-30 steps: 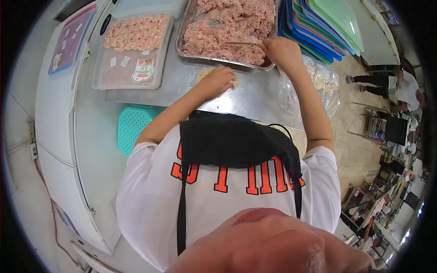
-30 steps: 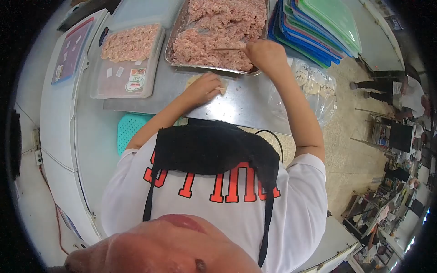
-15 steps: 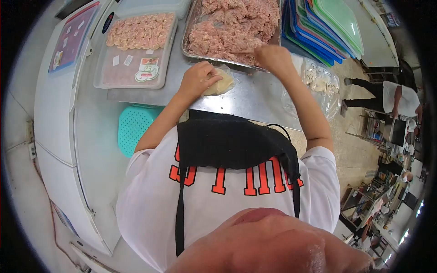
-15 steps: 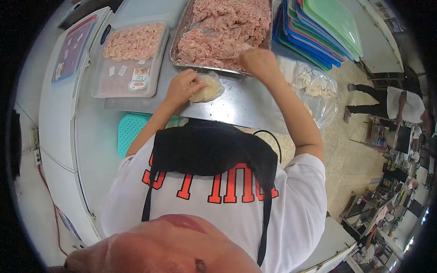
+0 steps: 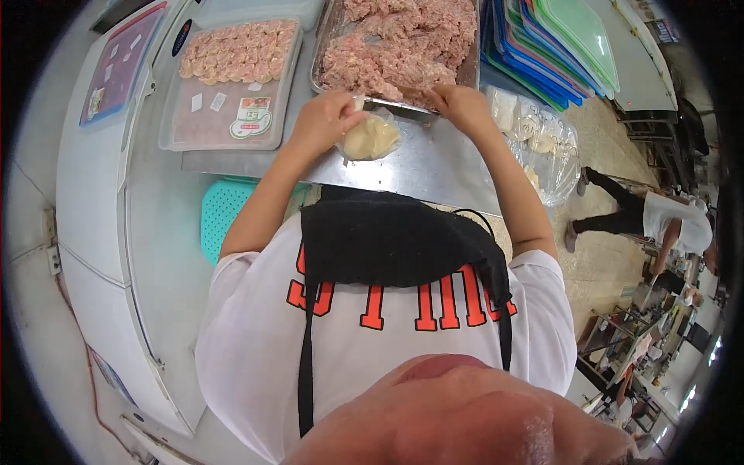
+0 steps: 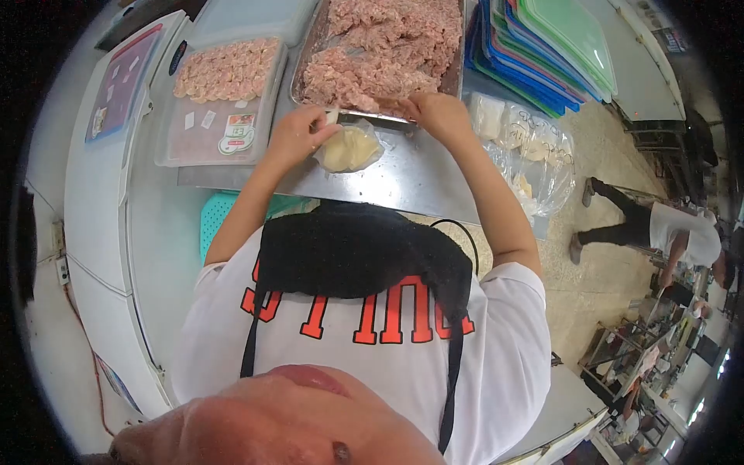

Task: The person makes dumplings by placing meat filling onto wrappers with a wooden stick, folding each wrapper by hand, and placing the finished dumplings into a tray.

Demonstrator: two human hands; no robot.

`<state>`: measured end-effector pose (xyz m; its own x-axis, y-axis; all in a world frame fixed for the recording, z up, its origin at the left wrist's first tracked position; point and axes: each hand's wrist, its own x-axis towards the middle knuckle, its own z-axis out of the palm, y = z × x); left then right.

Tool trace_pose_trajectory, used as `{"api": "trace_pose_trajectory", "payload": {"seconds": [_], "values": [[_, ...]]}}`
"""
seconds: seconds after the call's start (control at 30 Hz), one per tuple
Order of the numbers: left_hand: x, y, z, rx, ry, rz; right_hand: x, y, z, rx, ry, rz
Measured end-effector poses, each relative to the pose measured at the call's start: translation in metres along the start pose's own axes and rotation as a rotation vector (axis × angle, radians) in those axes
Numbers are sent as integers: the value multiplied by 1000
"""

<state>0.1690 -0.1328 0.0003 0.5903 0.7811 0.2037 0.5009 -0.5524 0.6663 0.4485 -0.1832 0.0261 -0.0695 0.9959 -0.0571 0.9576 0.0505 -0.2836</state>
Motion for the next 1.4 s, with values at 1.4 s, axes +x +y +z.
{"api": "trace_pose_trajectory", "payload": {"seconds": [1.4], "values": [[87,37,16,-1902,359,-460,10,-22,-6,1209,54,223]]}}
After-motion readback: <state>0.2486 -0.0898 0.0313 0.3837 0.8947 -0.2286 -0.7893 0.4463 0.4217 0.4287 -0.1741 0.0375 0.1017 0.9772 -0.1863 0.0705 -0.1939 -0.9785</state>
